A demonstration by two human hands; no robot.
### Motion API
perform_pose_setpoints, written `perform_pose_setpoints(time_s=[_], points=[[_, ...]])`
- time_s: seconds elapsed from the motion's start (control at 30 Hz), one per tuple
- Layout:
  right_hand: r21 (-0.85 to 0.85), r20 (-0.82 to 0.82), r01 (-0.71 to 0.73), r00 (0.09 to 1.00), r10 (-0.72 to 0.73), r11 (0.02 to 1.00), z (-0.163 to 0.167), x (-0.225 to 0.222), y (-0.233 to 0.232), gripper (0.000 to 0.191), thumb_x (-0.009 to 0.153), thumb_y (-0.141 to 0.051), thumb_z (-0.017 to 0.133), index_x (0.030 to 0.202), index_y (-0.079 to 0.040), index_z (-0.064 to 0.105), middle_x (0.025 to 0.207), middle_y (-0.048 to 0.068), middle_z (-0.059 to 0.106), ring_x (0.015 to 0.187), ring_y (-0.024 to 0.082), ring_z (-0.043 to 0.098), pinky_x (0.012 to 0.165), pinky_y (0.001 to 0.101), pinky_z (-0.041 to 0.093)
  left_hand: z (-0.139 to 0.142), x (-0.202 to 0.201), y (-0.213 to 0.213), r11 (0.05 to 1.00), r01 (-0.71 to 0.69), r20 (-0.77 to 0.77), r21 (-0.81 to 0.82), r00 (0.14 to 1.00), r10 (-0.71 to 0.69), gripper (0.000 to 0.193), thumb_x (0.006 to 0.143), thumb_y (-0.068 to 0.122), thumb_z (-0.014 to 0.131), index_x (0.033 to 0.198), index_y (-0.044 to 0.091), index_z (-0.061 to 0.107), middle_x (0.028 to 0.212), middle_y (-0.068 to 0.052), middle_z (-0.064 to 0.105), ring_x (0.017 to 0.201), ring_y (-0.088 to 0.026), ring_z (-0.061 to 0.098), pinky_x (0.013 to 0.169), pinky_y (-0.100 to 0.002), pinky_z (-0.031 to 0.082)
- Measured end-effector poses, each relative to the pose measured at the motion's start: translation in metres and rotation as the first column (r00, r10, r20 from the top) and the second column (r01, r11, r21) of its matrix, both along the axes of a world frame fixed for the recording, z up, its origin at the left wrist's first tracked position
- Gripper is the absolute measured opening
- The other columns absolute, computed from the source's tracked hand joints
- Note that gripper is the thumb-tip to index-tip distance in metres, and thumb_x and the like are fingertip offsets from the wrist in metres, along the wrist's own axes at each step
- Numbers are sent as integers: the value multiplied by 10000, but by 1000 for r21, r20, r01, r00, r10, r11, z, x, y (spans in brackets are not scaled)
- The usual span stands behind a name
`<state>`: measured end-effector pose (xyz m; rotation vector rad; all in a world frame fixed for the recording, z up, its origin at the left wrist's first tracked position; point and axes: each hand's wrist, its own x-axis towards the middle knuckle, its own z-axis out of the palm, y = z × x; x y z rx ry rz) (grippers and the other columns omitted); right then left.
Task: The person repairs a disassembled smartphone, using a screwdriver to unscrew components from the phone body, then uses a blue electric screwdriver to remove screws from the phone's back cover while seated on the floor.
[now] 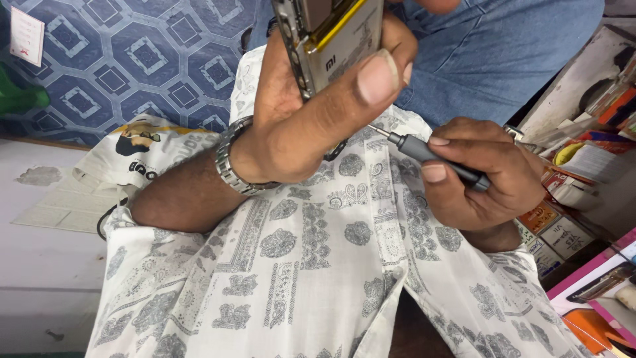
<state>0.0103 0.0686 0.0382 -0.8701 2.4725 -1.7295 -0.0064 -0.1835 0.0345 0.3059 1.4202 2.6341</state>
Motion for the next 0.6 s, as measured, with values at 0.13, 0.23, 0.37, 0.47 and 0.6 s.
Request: perform_pose_setpoints(time_s=[0.13,0.23,0.37,0.47,0.6], points=[[-13,-2,3,1000,-3,1000,0,1,0,179,963,-20,715,1028,93,592,934,220,694,785,225,719,608,291,589,3,0,-3,999,23,11,-38,1000,-22,355,1199,342,600,1101,1,603,874,-6,588,662,-45,475,598,-206,388],[-7,8,1,1000,-1,1000,1,1,1,183,963,-25,714,1030,96,594,938,233,692,792,223,719,613,284,586,3,-1,-3,997,49,1,-60,999,-49,329,1209,327,598,1131,7,596,871,-7,596,658,-45,482,598,-203,385],[-6,-8,34,999,-34,999,2,0,-1,185,983,-49,707,1042,94,606,918,223,701,757,218,716,611,293,580,-2,-2,0,994,67,-21,-91,997,-69,304,1180,285,595,1298,9,544,898,-12,613,639,-26,485,588,-202,381],[22,44,33,998,-34,999,7,-2,-4,183,1022,-85,685,1041,87,624,888,194,694,707,190,691,601,288,550,-9,-4,6,995,49,-72,-85,996,-55,350,1180,259,578,1431,38,473,1079,-18,592,686,-16,520,617,-200,424],[211,82,-27,997,10,977,23,-10,-11,184,1001,-97,697,974,84,684,764,153,652,636,186,655,565,293,490,-18,0,15,996,36,-70,-79,997,-41,349,1195,248,588,1449,43,463,1149,-29,589,708,-22,541,627,-199,443]])
